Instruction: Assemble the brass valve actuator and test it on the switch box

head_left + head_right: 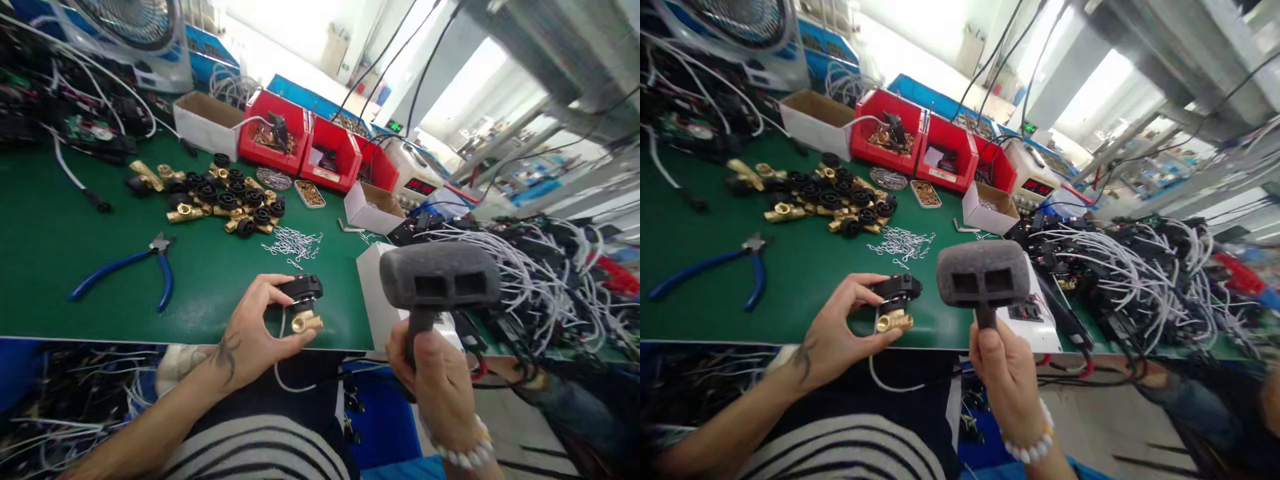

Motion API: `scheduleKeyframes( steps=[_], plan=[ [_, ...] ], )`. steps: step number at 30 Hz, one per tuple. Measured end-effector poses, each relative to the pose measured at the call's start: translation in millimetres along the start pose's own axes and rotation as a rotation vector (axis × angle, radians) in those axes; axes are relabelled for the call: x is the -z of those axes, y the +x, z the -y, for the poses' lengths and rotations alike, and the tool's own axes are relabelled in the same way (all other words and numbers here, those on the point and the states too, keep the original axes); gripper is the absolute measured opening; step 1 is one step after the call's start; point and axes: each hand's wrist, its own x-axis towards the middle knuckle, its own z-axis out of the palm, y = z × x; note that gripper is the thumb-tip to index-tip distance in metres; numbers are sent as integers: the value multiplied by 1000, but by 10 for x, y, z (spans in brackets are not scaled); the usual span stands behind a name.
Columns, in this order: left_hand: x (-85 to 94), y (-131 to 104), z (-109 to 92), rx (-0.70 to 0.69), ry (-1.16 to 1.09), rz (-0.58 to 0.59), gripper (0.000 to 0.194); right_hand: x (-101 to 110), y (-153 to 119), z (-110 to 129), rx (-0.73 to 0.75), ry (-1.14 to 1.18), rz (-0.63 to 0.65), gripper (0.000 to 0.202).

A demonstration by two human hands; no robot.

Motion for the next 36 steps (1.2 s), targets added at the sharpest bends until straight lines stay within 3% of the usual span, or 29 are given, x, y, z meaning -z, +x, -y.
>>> scheduleKeyframes(
  steps=[2, 5, 10, 15, 20, 25, 30, 34, 36],
  plan=[
    [3, 7, -8, -8, -1, -7, 34, -86, 39, 9, -29, -237, 187, 50],
    [6, 15, -18, -11, -3, -10, 34, -116, 56, 16, -49, -351, 296, 49],
    [17, 36, -28, 2, -7, 5, 34, -52, 30, 5, -12, -55, 82, 51],
    [20, 49, -35, 14, -8, 0, 34, -87, 81, 56, -39, -397, 311, 49],
    [13, 43, -28, 32, -13, 7, 34, -67, 77, 66, 33, -139, 102, 51],
    [14, 36, -16, 45, -16, 11, 35, -90, 102, 55, -42, -430, 310, 49],
    [15, 54, -22, 46, -19, 21, 35, -70, 105, 55, 22, -190, 80, 51],
    [23, 60, -17, 45, -15, 31, 34, -119, 121, 52, -35, -432, 288, 50],
    [29, 53, -10, 47, -10, 34, 35, -117, 118, 56, -28, -414, 288, 51]
  ],
)
